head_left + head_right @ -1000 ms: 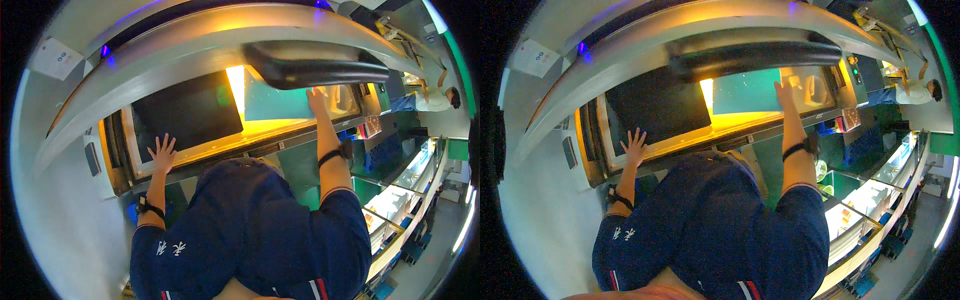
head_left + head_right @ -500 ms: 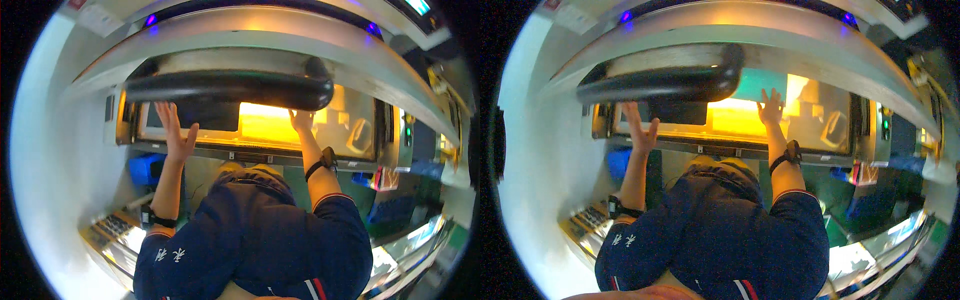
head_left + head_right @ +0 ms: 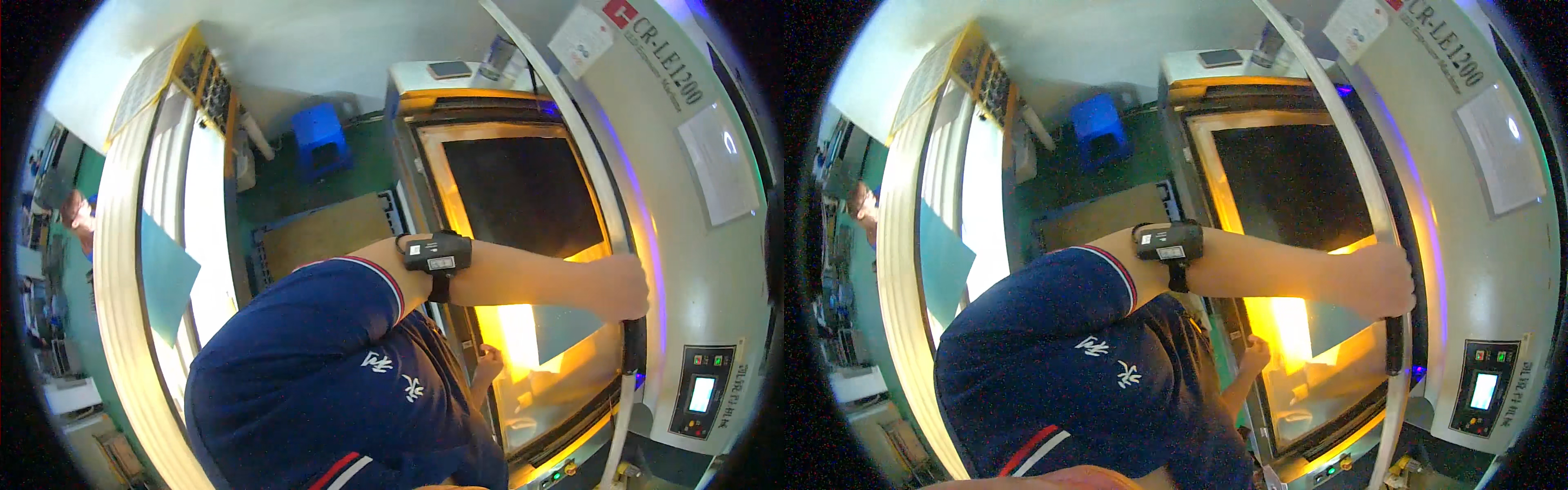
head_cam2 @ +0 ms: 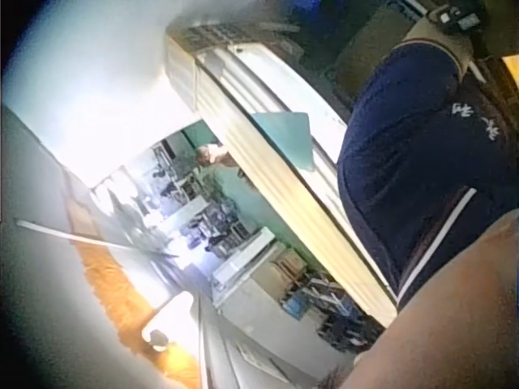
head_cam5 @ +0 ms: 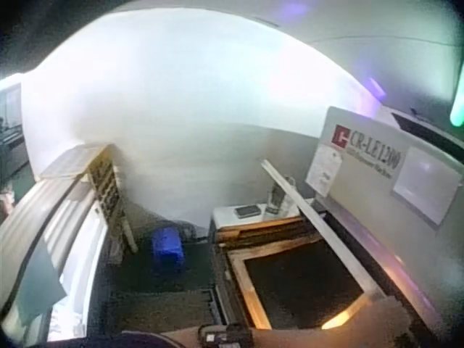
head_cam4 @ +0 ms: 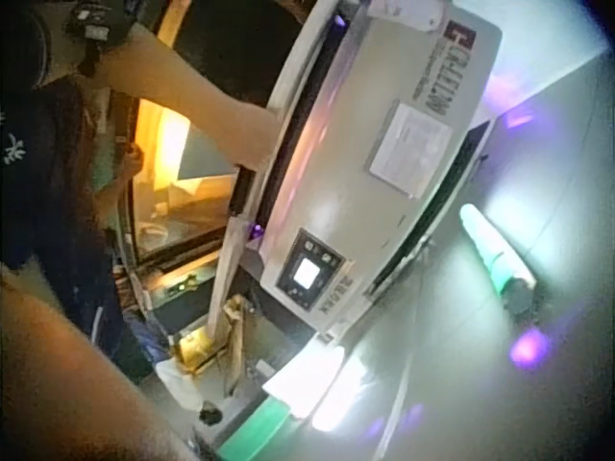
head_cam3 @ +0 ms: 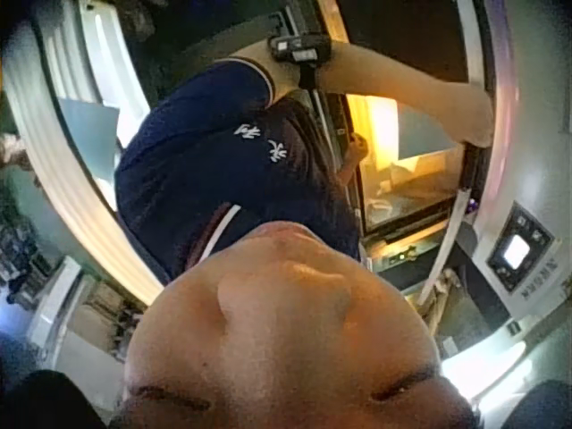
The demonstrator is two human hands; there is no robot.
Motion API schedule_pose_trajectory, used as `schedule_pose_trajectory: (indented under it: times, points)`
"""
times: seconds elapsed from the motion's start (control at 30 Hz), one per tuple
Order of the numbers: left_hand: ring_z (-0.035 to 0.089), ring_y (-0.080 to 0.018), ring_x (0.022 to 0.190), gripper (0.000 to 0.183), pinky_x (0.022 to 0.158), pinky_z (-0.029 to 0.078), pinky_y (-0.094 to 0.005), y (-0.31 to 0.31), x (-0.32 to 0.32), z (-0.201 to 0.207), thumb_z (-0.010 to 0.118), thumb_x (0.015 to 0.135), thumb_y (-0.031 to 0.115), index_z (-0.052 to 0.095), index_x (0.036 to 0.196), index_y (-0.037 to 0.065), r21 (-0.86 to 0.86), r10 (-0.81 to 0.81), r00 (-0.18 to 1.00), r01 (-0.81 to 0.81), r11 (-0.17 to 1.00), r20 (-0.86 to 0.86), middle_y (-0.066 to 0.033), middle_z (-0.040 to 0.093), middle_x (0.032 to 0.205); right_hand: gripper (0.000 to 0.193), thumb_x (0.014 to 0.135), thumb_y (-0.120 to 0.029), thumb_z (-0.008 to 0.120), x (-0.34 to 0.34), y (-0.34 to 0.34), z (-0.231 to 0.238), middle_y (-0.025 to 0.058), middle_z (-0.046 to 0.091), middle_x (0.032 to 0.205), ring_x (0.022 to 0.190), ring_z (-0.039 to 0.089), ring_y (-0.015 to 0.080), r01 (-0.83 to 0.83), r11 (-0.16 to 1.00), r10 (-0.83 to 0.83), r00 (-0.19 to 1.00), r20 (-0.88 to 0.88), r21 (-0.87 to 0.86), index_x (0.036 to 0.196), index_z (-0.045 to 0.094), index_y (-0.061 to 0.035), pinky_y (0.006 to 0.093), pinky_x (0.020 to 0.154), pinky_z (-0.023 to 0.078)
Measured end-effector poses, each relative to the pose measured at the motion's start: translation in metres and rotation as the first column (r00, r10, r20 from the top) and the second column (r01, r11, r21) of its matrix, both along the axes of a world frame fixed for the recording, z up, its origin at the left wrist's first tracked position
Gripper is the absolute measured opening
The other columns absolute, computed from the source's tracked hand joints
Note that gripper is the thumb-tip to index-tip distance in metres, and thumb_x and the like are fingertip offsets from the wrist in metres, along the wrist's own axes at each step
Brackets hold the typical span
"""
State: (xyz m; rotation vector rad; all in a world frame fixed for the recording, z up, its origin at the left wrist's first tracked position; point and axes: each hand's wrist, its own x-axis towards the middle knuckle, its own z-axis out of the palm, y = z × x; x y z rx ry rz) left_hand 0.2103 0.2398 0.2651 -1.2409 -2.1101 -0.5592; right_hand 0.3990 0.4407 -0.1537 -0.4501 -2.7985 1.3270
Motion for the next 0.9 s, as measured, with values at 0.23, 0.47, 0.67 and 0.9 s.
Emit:
schedule_pose_trajectory:
  times: [0.23,0.47,0.67,0.9]
  points:
    - [0.067,-0.0285,0.093,0.04,0.073,0.053,-0.0441,-0.051,0.059,-0.139,0.073,0.073,0.026,0.068,0.112,0.018,-0.338,-0.115,0.852,0.323,0.884,0.511,-0.0069,0.07,0.098,0.017,0.082,-0.007,0.05,0.11,-0.055,-0.025,0.0124,0.065,0.063,0.058,0.063,0.0205,0.0,0.985,0.011,0.998,0.065,-0.172,0.072,0.062,0.0008,0.0336,0.058,0.052]
    - [0.069,-0.0333,0.089,0.032,0.079,0.055,-0.0459,-0.076,0.098,-0.349,0.067,0.078,0.035,0.073,0.089,0.006,-0.629,0.139,0.771,0.385,0.675,0.621,-0.0175,0.071,0.089,0.019,0.077,-0.015,0.05,0.18,-0.088,0.027,0.0145,0.064,0.068,0.066,0.062,0.0293,0.196,0.974,-0.149,0.932,0.33,-0.112,0.069,0.063,-0.0029,0.0401,0.064,0.048]
    - [0.068,-0.0368,0.085,0.04,0.078,0.054,-0.048,-0.062,0.091,-0.39,0.063,0.083,0.044,0.07,0.092,0.005,-0.683,0.153,0.757,0.46,0.567,0.636,-0.0183,0.07,0.091,0.018,0.072,-0.014,0.052,0.299,-0.062,-0.025,0.0138,0.064,0.064,0.065,0.064,0.0281,0.407,0.913,-0.363,0.853,0.375,-0.041,0.066,0.067,-0.0056,0.0379,0.063,0.049]
    - [0.069,-0.0353,0.09,0.035,0.08,0.054,-0.0474,-0.048,0.094,-0.387,0.062,0.085,0.04,0.07,0.097,0.009,-0.738,0.238,0.737,0.48,0.475,0.633,-0.0168,0.071,0.096,0.014,0.071,-0.018,0.065,0.416,-0.026,-0.182,0.0102,0.071,0.087,0.084,0.068,0.0307,-0.571,0.752,0.396,0.79,0.467,0.328,0.081,0.074,-0.0144,0.0447,0.07,0.055]
